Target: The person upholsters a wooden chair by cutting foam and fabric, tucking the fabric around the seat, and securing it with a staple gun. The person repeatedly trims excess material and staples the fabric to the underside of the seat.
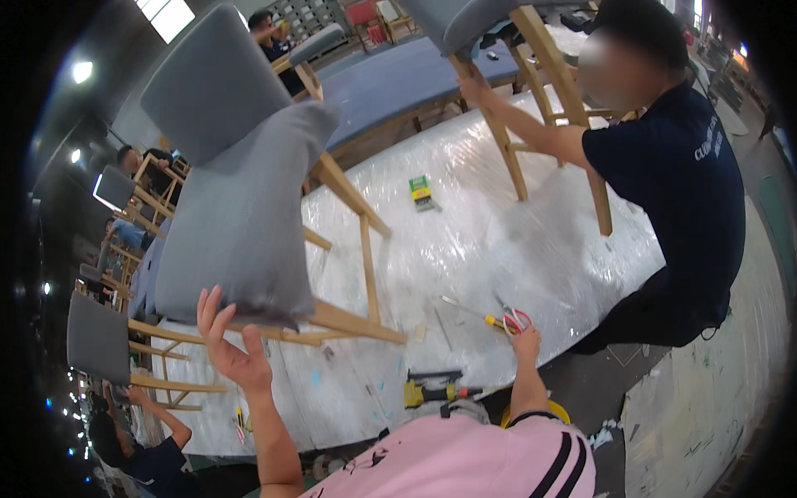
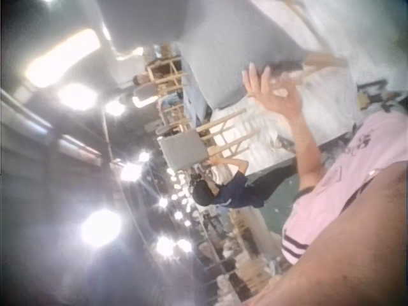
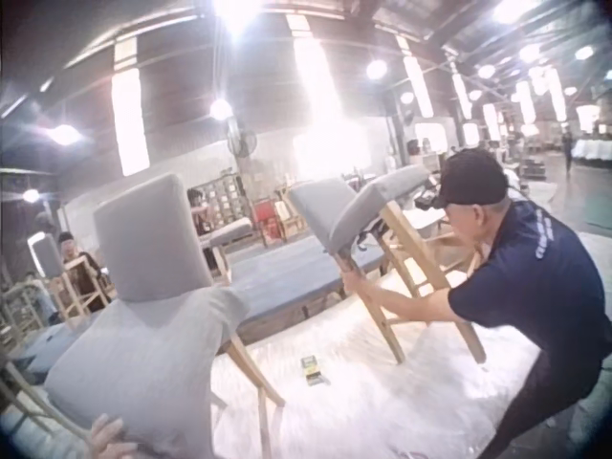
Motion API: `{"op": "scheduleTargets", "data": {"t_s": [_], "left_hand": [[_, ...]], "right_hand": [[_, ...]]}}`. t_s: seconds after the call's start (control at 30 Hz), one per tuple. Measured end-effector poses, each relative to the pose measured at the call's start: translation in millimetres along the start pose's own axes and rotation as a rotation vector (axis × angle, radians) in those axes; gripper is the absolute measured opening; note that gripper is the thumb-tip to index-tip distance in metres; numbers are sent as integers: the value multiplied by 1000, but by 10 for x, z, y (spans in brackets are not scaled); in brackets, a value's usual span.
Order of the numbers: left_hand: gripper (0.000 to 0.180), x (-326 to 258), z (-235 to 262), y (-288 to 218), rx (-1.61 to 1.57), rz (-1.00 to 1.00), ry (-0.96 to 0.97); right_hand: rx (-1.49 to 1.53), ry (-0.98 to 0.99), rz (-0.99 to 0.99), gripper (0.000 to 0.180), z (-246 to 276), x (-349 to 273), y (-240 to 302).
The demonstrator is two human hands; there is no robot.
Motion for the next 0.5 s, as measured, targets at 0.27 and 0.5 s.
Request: {"op": "scheduleTargets", "data": {"t_s": [0.27, 0.5], "left_hand": [[11, -81, -648, 87, 437, -119, 52], [17, -445, -772, 13, 514, -181, -80]], "right_hand": [[131, 74, 264, 52, -10, 184, 442], [-83, 214, 86, 73, 4, 169, 407]]}}
Point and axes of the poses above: each hand's wrist, its own x-axis towards the middle knuckle, its own z-axis out of the back of the hand, y = z × x, the point moved 9 cm from there along x, towards the middle knuckle, and after that the axes turned 12 degrees about -z, right-handed, at the moved point
